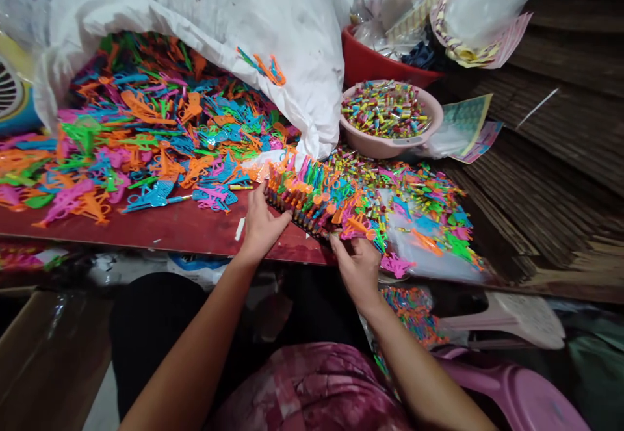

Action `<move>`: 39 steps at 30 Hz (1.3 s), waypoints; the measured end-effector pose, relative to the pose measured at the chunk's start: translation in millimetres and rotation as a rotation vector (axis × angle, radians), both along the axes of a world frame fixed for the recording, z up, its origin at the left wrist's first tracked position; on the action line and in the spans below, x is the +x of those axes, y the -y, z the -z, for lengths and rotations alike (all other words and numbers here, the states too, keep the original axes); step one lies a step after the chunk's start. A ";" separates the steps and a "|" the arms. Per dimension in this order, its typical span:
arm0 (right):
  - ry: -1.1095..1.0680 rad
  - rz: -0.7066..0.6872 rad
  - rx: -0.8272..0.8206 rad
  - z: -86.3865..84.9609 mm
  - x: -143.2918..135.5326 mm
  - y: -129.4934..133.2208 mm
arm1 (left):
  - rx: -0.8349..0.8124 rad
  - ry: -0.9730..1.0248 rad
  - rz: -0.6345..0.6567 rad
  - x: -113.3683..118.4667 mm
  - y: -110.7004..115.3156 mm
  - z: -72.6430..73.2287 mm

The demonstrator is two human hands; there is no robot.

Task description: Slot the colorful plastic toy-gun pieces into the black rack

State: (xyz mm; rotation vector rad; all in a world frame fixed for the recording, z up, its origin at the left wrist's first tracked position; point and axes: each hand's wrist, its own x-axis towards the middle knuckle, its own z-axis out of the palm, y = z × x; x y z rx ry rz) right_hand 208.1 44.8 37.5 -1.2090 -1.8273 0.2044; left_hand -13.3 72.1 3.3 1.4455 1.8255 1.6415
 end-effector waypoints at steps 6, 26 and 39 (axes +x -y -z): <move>0.093 -0.015 0.065 -2.4 19.6 8.8 | -0.094 -0.119 -0.063 7.3 30.7 -3.8; 0.192 -0.040 -0.019 -0.5 15.6 -1.1 | -0.125 -0.241 -0.075 12.4 42.5 -7.2; 0.337 -0.008 -0.040 1.6 16.2 -5.6 | -0.139 -0.263 -0.066 11.7 43.2 -7.5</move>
